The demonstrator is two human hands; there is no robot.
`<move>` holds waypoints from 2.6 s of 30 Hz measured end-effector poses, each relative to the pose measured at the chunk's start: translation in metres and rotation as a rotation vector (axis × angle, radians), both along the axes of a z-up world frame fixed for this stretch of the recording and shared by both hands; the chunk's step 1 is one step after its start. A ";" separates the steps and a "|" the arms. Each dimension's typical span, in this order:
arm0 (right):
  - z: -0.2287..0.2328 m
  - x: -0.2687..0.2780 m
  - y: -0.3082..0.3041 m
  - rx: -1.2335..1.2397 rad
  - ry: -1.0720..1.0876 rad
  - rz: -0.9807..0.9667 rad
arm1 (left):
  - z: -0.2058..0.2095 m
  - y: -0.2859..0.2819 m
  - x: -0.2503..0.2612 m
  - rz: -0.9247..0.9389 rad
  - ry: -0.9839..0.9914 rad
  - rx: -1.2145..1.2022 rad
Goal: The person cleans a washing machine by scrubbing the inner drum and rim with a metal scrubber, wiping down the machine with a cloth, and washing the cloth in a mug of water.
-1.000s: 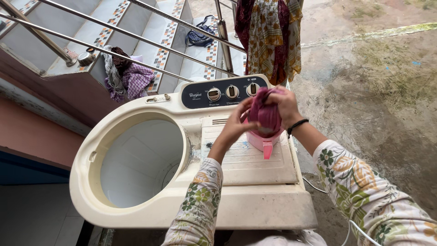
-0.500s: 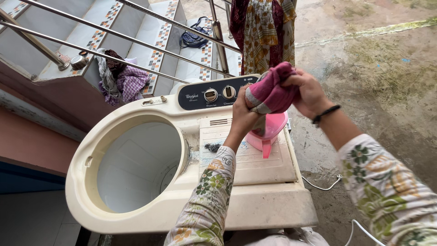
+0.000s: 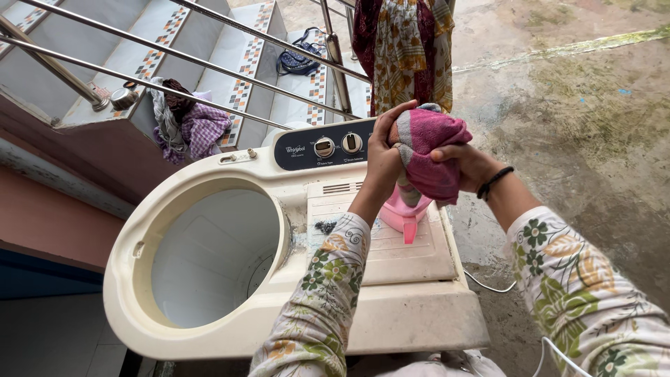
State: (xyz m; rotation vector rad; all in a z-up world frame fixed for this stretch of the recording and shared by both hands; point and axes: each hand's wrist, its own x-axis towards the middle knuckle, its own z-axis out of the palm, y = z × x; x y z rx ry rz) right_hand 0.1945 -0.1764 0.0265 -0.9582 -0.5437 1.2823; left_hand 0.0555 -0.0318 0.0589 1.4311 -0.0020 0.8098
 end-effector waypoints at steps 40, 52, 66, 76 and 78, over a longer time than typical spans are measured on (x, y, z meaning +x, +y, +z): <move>-0.024 -0.046 0.045 -0.288 -1.981 -0.421 | 0.026 0.034 -0.022 0.132 0.666 1.317; 0.007 -0.035 0.032 0.062 -2.396 -0.573 | 0.018 0.055 -0.021 -0.028 0.690 0.848; 0.037 -0.041 0.007 -0.118 -0.318 -0.441 | 0.001 0.016 0.000 -0.322 0.007 -0.487; 0.045 -0.010 -0.037 -0.218 -0.528 -0.489 | -0.004 -0.053 0.065 -0.083 -0.022 -0.536; 0.042 0.009 -0.043 -0.271 -0.592 -0.545 | -0.009 -0.067 0.088 -0.001 -0.066 -0.570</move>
